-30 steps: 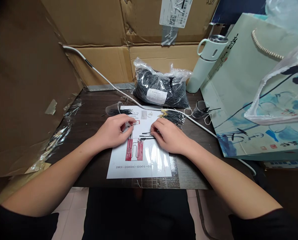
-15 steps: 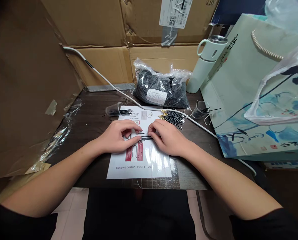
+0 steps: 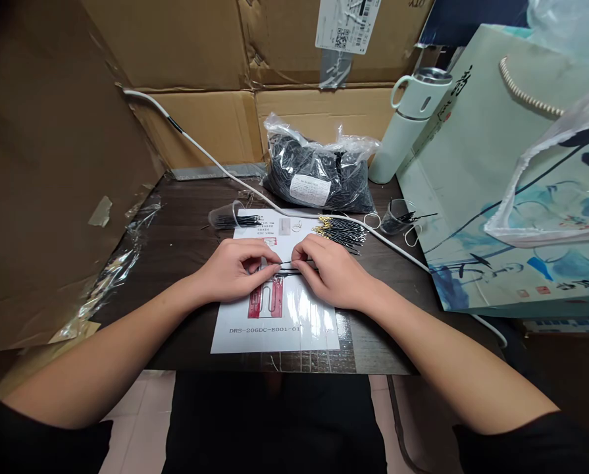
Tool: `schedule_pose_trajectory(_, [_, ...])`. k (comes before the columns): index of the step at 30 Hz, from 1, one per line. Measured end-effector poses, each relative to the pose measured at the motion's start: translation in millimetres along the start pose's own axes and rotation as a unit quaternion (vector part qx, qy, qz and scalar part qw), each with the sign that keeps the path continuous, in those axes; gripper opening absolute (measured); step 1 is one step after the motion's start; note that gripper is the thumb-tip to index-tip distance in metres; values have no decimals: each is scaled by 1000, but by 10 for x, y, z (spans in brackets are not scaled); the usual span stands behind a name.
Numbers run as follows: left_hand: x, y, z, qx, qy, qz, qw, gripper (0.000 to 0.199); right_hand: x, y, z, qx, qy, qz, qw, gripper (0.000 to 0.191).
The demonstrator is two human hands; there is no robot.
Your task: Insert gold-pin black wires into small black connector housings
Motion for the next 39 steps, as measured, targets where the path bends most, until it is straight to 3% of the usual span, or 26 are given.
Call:
schedule_pose_trajectory(7, [49,-163,-26,24,-6,-29,999,11,-71,-18,2,7,10,14,1000,8])
schedule_pose_trajectory(11, [216,-394,-37,42,-66,-87,993,15,-139,-70,9,3,22,34,999,9])
schedule_pose_trajectory(15, [313,-411,-10,100,-106,-84,986,21,-141,-80,12,2,18,35,999,9])
schedule_pose_trajectory(20, [312,-678,35,73,-145,-73,984,15,-131,-83,13,-1,9,35,999,10])
schedule_pose_trajectory(25, [434,-869,124,100,-208,-129,964,10,-130,-83,15,-1,6,37,999,10])
schedule_pose_trajectory(30, [534,-901,165,108,-235,-150,954,10,-116,-63,16,5,5,36,999,9])
schedule_pose_trajectory(39, [569,-957,115,66,-227,-189,953,12,-105,-45,18,11,2,32,999,10])
Point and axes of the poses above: each hand's wrist, its own z-axis away from the middle knuckle, its own y-axis out of the palm, x = y × z, the point moved 10 cm from there along -z, towards the middle knuckle, and after that the axes turned 9 degrees about z, right-handed, at the moved point
